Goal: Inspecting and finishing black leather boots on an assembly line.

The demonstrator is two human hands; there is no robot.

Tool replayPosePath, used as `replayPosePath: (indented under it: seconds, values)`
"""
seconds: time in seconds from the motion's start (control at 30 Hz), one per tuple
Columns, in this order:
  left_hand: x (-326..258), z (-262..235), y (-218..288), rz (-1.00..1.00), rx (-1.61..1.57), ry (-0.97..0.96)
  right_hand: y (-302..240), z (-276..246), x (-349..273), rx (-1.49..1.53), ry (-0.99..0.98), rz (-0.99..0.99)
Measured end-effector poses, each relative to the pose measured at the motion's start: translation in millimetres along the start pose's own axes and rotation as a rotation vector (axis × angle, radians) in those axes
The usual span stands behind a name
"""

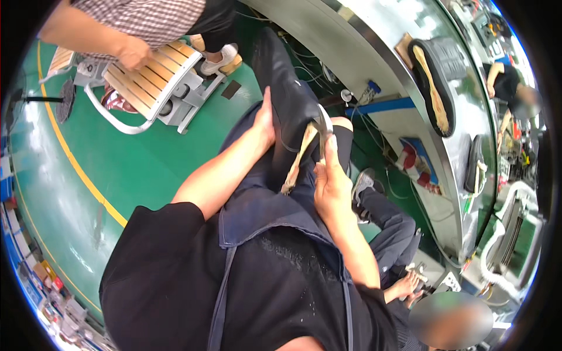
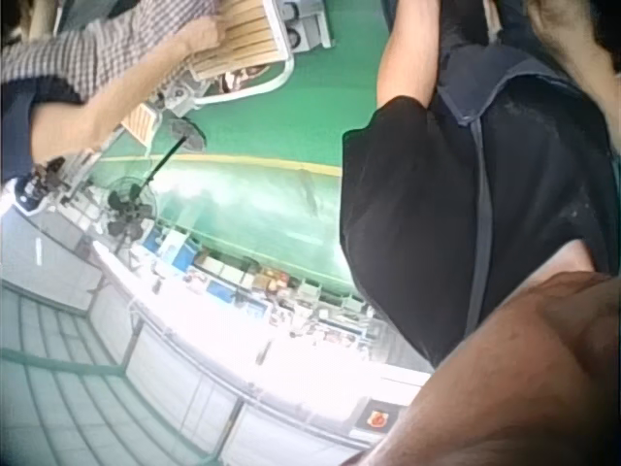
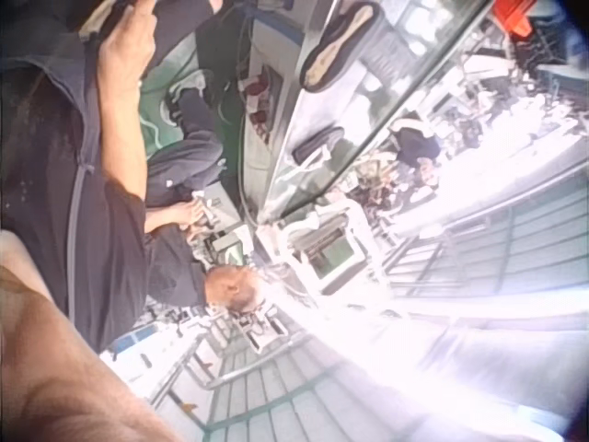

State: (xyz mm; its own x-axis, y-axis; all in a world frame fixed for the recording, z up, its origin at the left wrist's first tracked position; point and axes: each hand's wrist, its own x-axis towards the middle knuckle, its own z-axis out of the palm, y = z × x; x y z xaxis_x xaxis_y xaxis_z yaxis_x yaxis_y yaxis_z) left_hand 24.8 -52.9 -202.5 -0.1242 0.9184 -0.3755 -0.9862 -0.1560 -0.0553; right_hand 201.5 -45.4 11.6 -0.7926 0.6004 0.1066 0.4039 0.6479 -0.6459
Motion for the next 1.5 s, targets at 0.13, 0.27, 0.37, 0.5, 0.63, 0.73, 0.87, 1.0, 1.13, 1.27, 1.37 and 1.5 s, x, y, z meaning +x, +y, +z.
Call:
replayPosePath:
  seconds: [0.13,0.27,0.37,0.5,0.63,0.73,0.87,1.0,1.13,1.27,1.37,1.5]
  values:
    - [11.5,-8.5,15.6,-0.065,-0.118,0.043,-13.2,-52.1,-23.3,0.251,0.125,0.033]
    - [18.9,-21.4,-2.3,0.089,0.019,-0.01,24.4,-26.7,-36.0,0.079,0.168,-0.287]
    - [16.6,-14.3,-4.6,0.075,-0.029,-0.04,31.3,13.6,-27.9,0.116,-0.027,0.059]
    - [1.2,3.6,15.8,0.055,0.085,-0.093,41.6,-33.3,-27.5,0.305,0.229,-0.026]
    - [-24.1,21.1,10.0,0.038,0.063,-0.007,75.5,-119.9,5.1,0.022,0.629,0.13]
    - [-26.4,69.5,10.3,0.022,0.165,0.035,150.6,-203.8,16.7,-0.443,0.663,0.343]
    - [-14.7,-28.3,50.0,-0.001,-0.194,-0.048,229.7,-267.6,63.8,-0.745,0.43,0.595]
    - [-23.6,4.0,48.0,0.04,0.078,-0.062,292.5,-302.8,81.0,-0.807,0.385,0.698]
    - [-36.5,52.3,46.7,0.055,0.114,-0.053,335.1,-320.8,128.9,-1.059,0.359,0.438]
    - [-48.1,41.0,64.3,0.049,0.048,-0.212,251.1,-273.7,230.9,0.25,0.234,0.894]
    - [-31.9,34.5,68.3,-0.018,0.062,-0.325,248.9,-266.7,262.9,0.364,0.238,0.871]
    - [-30.5,52.3,59.2,-0.025,0.106,-0.32,268.9,-261.3,299.7,0.454,0.18,0.943]
